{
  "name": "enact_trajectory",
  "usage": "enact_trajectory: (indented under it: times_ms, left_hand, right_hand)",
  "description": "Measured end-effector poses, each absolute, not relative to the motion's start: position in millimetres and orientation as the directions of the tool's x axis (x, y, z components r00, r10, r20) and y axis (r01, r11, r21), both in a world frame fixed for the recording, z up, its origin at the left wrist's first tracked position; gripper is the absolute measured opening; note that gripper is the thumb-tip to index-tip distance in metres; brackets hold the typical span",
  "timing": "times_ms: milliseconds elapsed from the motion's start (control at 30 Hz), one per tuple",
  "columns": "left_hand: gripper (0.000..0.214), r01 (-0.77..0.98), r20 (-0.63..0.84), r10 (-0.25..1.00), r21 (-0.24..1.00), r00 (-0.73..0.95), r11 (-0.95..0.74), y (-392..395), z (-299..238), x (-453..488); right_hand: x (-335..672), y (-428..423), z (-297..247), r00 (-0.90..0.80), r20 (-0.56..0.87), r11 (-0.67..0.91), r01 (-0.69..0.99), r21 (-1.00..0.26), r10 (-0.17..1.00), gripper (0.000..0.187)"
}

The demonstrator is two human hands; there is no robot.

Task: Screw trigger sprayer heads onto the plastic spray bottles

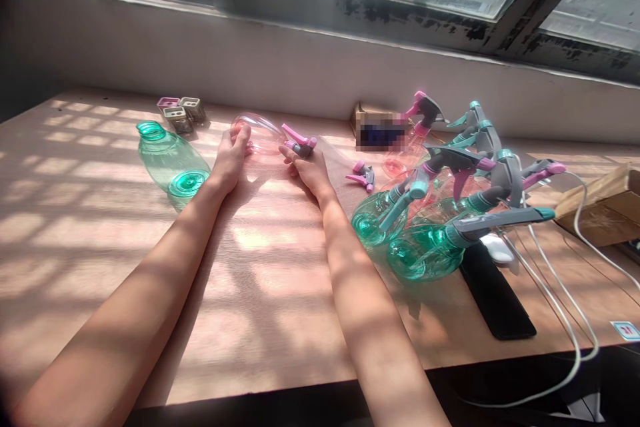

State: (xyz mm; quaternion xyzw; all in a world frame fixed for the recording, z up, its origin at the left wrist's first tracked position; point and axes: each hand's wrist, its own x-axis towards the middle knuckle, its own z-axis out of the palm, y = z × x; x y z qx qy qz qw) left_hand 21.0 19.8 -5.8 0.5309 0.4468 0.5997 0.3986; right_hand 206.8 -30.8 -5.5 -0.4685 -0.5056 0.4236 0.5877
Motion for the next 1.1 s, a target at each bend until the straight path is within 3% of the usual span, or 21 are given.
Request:
enact_trajectory:
  times_ms: [400, 667, 1100]
  left_hand:
    - [0.037, -0.024, 0.262, 0.956, 0.963, -0.13, -0.267, 17.5, -1.8, 23.7]
    - [0.039, -0.014, 0.257, 0.959, 0.965, -0.119, -0.26, 16.3, -1.4, 23.2]
    - [0.03, -0.015, 0.27, 0.955, 0.962, -0.123, -0.274, 23.2, -6.6, 22.9]
  right_hand:
    - [207.6, -27.6, -6.4, 0.116, 0.207, 0.21, -0.016, -0.978, 0.972, 0.035]
    - [207.7, -28.3, -6.8, 0.125, 0.197, 0.203, -0.035, -0.979, 0.972, 0.022]
    - [208.5, -26.4, -8.3, 0.13, 0.203, 0.211, -0.053, -0.976, 0.971, 0.025]
